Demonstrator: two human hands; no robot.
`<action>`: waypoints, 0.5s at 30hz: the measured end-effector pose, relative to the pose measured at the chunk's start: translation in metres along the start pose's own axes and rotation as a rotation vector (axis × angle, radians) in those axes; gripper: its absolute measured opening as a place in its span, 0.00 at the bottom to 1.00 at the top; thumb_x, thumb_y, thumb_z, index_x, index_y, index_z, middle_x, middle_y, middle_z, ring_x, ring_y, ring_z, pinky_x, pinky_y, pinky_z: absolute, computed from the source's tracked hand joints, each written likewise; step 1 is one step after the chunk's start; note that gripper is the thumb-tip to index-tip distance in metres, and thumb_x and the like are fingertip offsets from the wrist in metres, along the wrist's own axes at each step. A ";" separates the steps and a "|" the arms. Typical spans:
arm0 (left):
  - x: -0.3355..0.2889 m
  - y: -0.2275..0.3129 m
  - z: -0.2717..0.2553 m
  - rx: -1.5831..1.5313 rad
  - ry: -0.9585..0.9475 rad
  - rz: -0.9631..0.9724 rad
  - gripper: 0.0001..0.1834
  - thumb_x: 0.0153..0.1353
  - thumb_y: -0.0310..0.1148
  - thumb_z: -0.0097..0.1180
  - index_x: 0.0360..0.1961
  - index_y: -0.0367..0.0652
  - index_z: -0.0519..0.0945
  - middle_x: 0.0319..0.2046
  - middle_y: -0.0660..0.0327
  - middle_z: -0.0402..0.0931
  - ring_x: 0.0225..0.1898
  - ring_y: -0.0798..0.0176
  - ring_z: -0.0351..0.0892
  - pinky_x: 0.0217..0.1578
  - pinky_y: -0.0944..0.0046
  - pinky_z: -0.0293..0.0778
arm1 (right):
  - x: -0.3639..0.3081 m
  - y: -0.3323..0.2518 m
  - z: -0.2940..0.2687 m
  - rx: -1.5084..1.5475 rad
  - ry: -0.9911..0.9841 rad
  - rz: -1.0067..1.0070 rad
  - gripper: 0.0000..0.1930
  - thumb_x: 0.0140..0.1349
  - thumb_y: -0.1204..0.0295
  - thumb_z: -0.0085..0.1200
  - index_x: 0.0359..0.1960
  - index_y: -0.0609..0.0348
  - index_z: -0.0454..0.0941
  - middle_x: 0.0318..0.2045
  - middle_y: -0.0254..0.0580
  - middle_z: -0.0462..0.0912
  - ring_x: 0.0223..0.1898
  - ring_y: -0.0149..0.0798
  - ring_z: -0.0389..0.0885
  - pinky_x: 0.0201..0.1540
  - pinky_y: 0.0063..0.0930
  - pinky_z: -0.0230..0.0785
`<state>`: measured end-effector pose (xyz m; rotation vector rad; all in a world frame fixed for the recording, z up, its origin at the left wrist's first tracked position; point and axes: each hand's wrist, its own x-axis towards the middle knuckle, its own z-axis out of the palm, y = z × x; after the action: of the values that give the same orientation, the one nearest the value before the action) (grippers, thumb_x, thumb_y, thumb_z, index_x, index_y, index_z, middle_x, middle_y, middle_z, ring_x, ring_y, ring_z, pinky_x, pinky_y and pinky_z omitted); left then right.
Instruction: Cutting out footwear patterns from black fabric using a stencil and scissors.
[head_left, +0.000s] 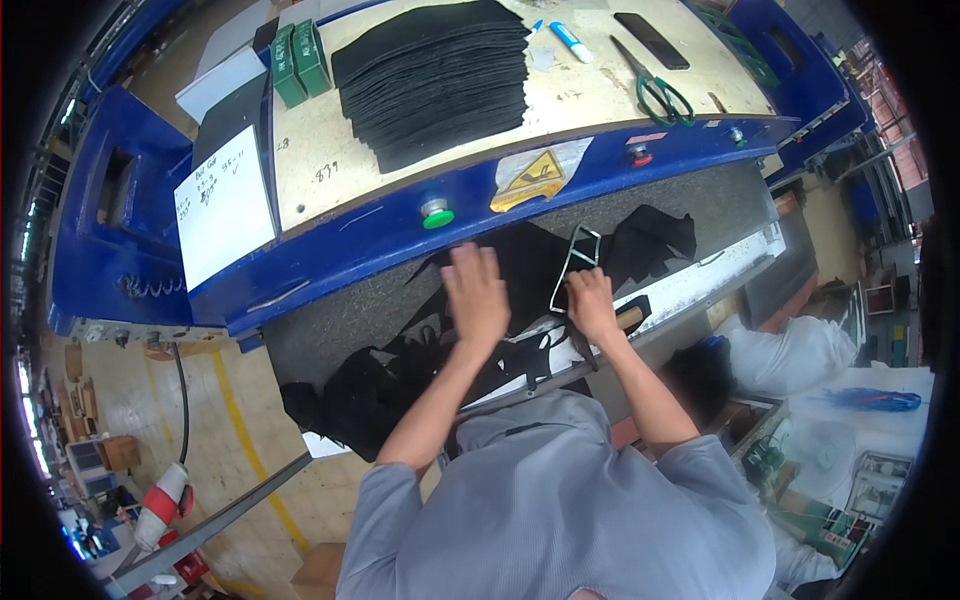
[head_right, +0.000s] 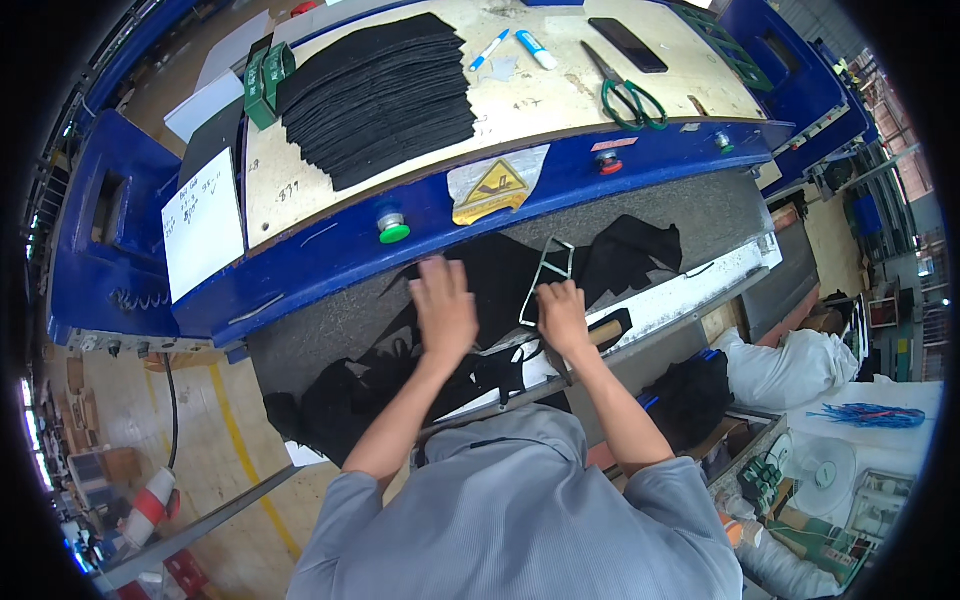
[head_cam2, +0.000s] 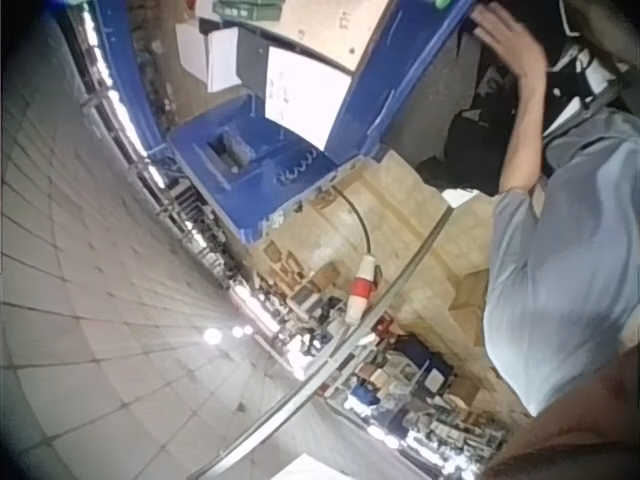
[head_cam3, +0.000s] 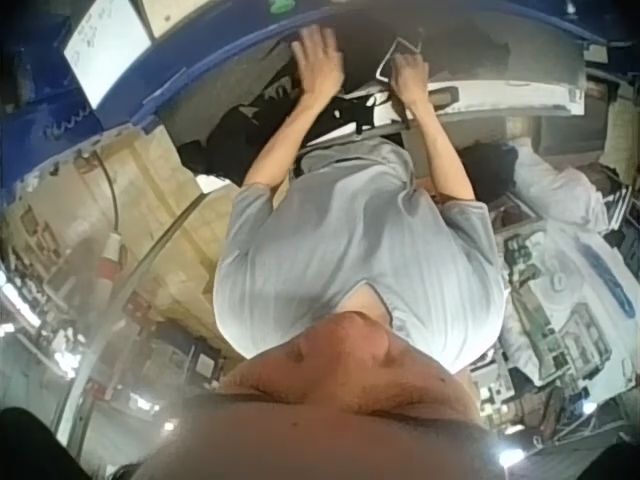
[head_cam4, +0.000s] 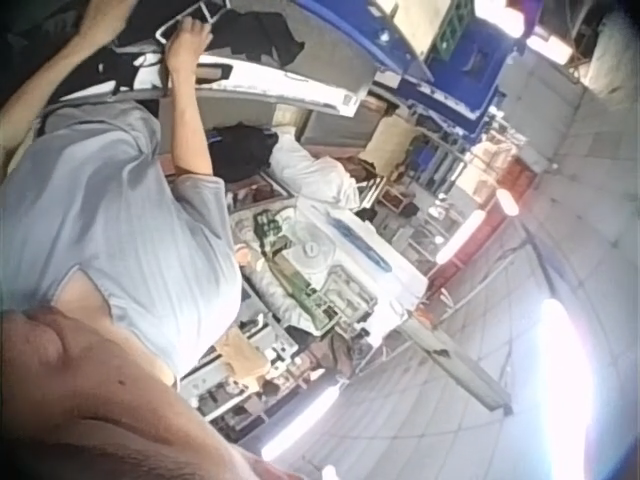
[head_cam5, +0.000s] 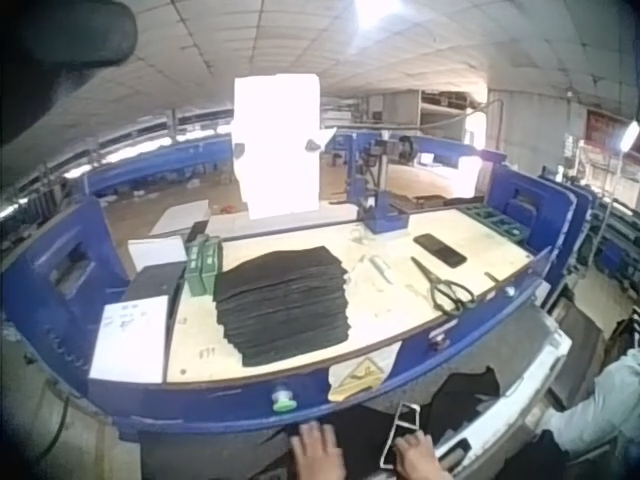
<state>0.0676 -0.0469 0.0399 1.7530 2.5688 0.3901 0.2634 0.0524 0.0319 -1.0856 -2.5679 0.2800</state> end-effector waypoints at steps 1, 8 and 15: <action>-0.003 0.018 0.005 -0.145 -0.040 0.111 0.32 0.67 0.40 0.51 0.71 0.42 0.64 0.74 0.43 0.52 0.76 0.39 0.44 0.72 0.36 0.41 | 0.000 0.003 0.004 -0.017 0.010 0.041 0.06 0.59 0.76 0.56 0.38 0.57 0.78 0.34 0.43 0.80 0.43 0.49 0.74 0.44 0.43 0.65; 0.013 -0.003 0.044 -0.073 0.057 0.074 0.28 0.70 0.42 0.48 0.70 0.49 0.67 0.72 0.48 0.58 0.74 0.43 0.51 0.71 0.34 0.44 | 0.001 0.012 0.015 0.099 -0.049 0.116 0.04 0.61 0.74 0.54 0.36 0.58 0.75 0.35 0.45 0.82 0.44 0.50 0.76 0.44 0.44 0.67; 0.025 -0.004 0.034 -0.079 0.024 -0.035 0.29 0.70 0.42 0.48 0.70 0.44 0.65 0.71 0.44 0.57 0.74 0.43 0.52 0.71 0.36 0.46 | 0.003 0.007 0.016 0.123 -0.049 0.160 0.03 0.63 0.73 0.54 0.36 0.59 0.75 0.34 0.45 0.81 0.42 0.50 0.75 0.44 0.44 0.67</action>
<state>0.0592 -0.0190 0.0094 1.6851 2.5584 0.5078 0.2600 0.0581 0.0157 -1.2544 -2.4723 0.5029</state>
